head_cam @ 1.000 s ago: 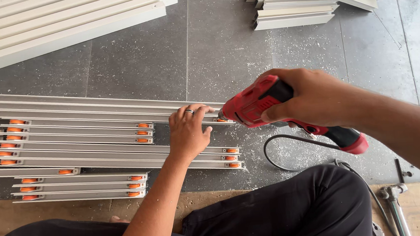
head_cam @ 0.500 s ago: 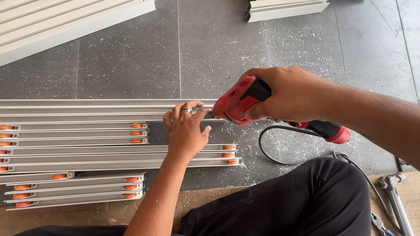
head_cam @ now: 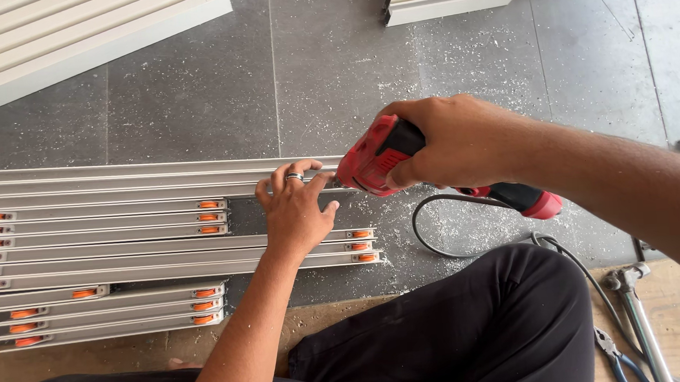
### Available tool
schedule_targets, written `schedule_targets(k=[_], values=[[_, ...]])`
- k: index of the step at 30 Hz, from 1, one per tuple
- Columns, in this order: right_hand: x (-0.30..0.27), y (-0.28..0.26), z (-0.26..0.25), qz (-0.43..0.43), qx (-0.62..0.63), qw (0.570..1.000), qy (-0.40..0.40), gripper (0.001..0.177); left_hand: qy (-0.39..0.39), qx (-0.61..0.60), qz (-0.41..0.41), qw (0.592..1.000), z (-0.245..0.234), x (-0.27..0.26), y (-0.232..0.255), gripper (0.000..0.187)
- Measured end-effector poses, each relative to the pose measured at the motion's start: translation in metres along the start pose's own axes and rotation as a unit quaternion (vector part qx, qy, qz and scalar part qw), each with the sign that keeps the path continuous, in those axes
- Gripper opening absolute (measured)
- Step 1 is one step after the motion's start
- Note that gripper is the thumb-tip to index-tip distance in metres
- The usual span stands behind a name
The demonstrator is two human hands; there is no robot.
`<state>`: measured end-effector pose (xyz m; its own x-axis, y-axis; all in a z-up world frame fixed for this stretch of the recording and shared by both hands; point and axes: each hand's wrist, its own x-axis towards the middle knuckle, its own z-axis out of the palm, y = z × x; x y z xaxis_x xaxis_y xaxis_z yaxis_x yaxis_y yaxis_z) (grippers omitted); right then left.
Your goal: The person sits on the floor and uses a red power drill to fasten screws into long, silver metal profiles. They repeatedly pick up profiles, align them, and drive screws into pre-drilled holes. After assembling several units, the person stacks the finished frames and begins handling white rectangular panels.
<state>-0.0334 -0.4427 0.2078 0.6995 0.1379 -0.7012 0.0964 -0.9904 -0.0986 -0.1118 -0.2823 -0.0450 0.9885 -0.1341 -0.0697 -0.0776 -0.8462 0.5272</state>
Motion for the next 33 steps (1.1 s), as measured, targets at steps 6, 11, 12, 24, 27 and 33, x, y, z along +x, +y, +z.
schedule_targets(k=[6,11,12,24,27,33], values=[[0.001,-0.006,-0.001,0.004,-0.030,0.999,-0.014,0.070,-0.002,-0.002,-0.005,1.000,0.001,0.001,-0.001,0.042],[0.002,-0.010,-0.002,0.006,-0.039,0.999,-0.009,0.074,0.011,-0.007,-0.001,1.000,0.004,0.002,-0.002,0.037],[0.002,-0.010,-0.002,0.001,-0.037,0.999,-0.005,0.076,0.011,-0.003,-0.003,1.000,0.004,0.003,-0.002,0.036],[0.003,-0.014,-0.005,0.023,-0.057,0.997,-0.035,0.078,0.038,-0.002,-0.010,0.999,0.013,0.007,-0.004,0.026],[0.006,-0.009,-0.001,-0.021,-0.043,0.999,-0.009,0.074,0.064,-0.013,-0.006,0.998,0.016,0.006,-0.004,0.024],[0.009,-0.005,0.000,-0.016,-0.060,0.998,-0.024,0.066,0.091,-0.011,-0.005,0.996,0.021,0.010,-0.007,0.017]])
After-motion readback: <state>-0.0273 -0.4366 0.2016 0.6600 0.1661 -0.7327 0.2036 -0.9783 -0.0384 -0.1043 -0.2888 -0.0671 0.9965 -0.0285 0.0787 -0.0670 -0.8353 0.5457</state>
